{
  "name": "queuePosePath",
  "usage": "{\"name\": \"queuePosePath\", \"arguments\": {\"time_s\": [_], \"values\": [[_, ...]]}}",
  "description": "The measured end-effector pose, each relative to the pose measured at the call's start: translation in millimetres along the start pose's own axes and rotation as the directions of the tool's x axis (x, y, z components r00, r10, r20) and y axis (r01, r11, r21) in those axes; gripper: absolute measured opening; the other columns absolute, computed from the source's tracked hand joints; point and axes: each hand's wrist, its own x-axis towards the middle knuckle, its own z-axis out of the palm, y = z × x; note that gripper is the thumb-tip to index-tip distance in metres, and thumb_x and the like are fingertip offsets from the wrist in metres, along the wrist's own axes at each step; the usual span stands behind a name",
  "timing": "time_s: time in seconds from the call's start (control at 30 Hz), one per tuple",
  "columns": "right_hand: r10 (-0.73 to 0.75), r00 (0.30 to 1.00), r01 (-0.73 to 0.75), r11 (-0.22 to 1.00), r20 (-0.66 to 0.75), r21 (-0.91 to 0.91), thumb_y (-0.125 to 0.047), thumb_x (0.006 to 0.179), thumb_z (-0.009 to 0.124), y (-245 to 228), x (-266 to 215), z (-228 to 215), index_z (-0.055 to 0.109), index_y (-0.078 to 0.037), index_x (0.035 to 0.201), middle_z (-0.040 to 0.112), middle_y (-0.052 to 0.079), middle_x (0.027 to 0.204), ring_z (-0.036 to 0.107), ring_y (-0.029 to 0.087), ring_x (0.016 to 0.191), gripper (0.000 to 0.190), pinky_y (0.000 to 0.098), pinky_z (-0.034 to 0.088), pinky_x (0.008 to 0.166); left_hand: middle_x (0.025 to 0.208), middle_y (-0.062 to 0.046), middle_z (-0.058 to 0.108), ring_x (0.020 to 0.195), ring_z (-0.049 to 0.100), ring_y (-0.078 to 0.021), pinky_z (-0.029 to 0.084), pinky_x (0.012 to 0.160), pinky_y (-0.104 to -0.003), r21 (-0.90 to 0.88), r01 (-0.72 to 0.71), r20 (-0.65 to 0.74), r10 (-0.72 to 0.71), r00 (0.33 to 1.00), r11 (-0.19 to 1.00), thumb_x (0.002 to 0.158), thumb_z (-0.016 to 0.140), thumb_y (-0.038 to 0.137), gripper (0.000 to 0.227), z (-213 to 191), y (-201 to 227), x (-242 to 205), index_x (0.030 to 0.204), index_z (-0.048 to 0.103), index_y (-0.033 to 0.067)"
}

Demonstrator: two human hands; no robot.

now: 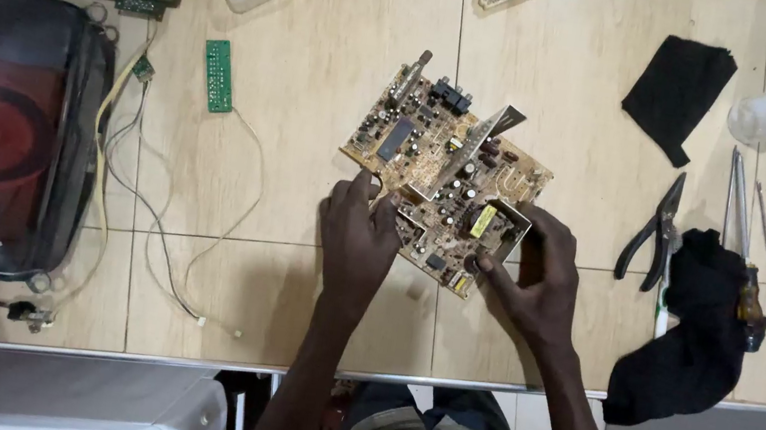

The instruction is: Disassembling a circuit board using a screwdriver, pliers, and a brush on a workshop table.

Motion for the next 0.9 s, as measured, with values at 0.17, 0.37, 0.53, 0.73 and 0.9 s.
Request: {"name": "queuePosePath", "arguments": {"time_s": [0.17,0.37,0.53,0.73,0.9], "values": [[0.002,1.000,-0.001,0.998,-0.025,0.058,-0.031,0.077,0.091,0,1,1,0.060,0.004,0.132,0.061,0.020,0.131,0.056,0.037,0.129,0.072,0.0456,0.045,0.115,0.101,-0.017,0.068,0.095,0.071,-0.0370,0.055,0.080,-0.045,-0.130,0.097,0.080,-0.087,0.993,0.987,0.097,0.068,0.028,0.044,-10,0,3,0.128,0.064,-0.0023],[0.004,1.000,-0.004,0.996,-0.006,0.084,-0.031,0.080,0.088,-6,-2,-2,0.056,0.005,0.138,0.057,0.024,0.137,0.055,0.041,0.133,0.075,0.0493,0.048,0.112,0.120,-0.021,0.067,0.115,0.066,-0.0399,0.055,0.098,-0.046,-0.216,0.007,0.139,0.024,0.990,0.976,0.095,0.065,0.014,0.046,-42,16,-14,0.139,0.060,0.0012],[0.001,1.000,-0.002,0.991,0.009,0.134,-0.018,0.091,0.081,-4,2,-7,0.049,0.007,0.145,0.049,0.027,0.145,0.051,0.044,0.136,0.068,0.0527,0.048,0.110,0.135,-0.020,0.064,0.131,0.057,-0.0402,0.055,0.104,-0.044,-0.306,-0.048,0.200,0.114,0.973,0.951,0.098,0.065,0.020,0.053,-44,10,-41,0.148,0.056,0.0065],[-0.021,0.993,0.018,1.000,0.117,0.026,-0.006,0.099,0.072,11,11,-26,0.045,0.002,0.154,0.049,0.028,0.149,0.050,0.047,0.137,0.061,0.0529,0.052,0.103,0.131,-0.019,0.065,0.127,0.058,-0.0404,0.050,0.110,-0.049,-0.289,-0.128,0.184,0.186,0.965,0.949,0.092,0.071,0.008,0.055,-36,15,-57,0.145,0.058,0.0054],[-0.008,0.999,0.009,0.998,0.031,-0.058,-0.024,0.109,0.060,-18,-24,-60,0.047,0.003,0.152,0.054,0.024,0.143,0.056,0.042,0.133,0.053,0.0474,0.057,0.097,0.121,-0.010,0.070,0.103,0.068,-0.0295,0.059,0.091,-0.037,-0.204,-0.198,-0.072,0.187,0.980,0.959,0.103,0.064,0.024,0.035,-59,31,-77,0.134,0.066,0.0068]]}}
